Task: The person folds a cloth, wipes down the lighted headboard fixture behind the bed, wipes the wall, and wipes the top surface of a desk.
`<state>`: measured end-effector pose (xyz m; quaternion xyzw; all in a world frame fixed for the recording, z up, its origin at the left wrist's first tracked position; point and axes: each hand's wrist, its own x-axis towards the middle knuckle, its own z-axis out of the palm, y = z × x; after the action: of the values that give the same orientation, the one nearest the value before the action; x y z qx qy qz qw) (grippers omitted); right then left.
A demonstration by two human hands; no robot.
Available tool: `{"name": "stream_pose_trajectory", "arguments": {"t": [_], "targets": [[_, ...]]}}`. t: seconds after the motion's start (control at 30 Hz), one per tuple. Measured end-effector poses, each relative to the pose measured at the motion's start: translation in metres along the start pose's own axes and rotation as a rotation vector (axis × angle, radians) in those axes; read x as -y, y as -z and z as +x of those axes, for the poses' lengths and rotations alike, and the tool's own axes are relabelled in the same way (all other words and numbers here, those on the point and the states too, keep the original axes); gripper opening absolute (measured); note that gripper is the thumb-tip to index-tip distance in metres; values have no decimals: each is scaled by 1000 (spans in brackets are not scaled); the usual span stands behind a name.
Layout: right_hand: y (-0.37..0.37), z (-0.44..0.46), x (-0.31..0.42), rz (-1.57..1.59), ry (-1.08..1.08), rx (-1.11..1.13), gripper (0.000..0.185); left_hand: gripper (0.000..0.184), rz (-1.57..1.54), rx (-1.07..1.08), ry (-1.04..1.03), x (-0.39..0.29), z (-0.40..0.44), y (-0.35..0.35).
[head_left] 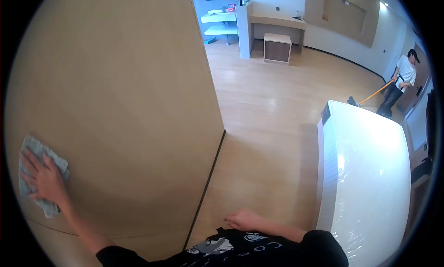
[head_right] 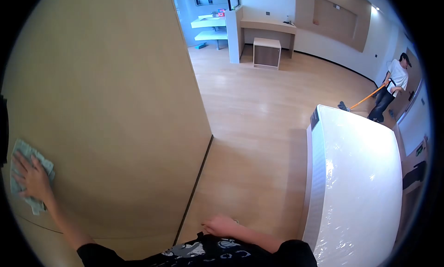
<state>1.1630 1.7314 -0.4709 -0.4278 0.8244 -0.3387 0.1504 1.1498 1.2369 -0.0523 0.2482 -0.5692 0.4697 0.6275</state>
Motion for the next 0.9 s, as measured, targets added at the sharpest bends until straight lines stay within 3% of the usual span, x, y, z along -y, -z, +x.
{"name": "stream_pose_trajectory", "arguments": {"t": [0.13,0.2,0.37,0.47,0.53,0.67,0.77,0.83,0.9], "targets": [[12,-24,-49,12,-194,-80,28,61,-66,-24,9,-89,22,-17],[21,-32,-67,18,-314,-96,27,59,298,345,4,-136,45,-16],[59,-23,-83,4,-357,-265,25,62,330,344,14,-202,46,-64],[101,-4,-88,-11,-515,-120,25,65,317,348,71,-234,36,-72],[105,4,-129,26,-539,-154,26,68,325,378,107,-262,20,-72],[158,51,-195,22,-463,-275,28,72,694,833,91,-367,36,-18],[222,106,-223,48,-450,-346,27,72,696,890,113,-424,34,-29],[258,141,-243,25,-453,-350,27,69,206,355,155,-441,14,-54],[283,160,-264,-54,-445,-328,27,66,-54,128,157,-470,0,-66]]}}
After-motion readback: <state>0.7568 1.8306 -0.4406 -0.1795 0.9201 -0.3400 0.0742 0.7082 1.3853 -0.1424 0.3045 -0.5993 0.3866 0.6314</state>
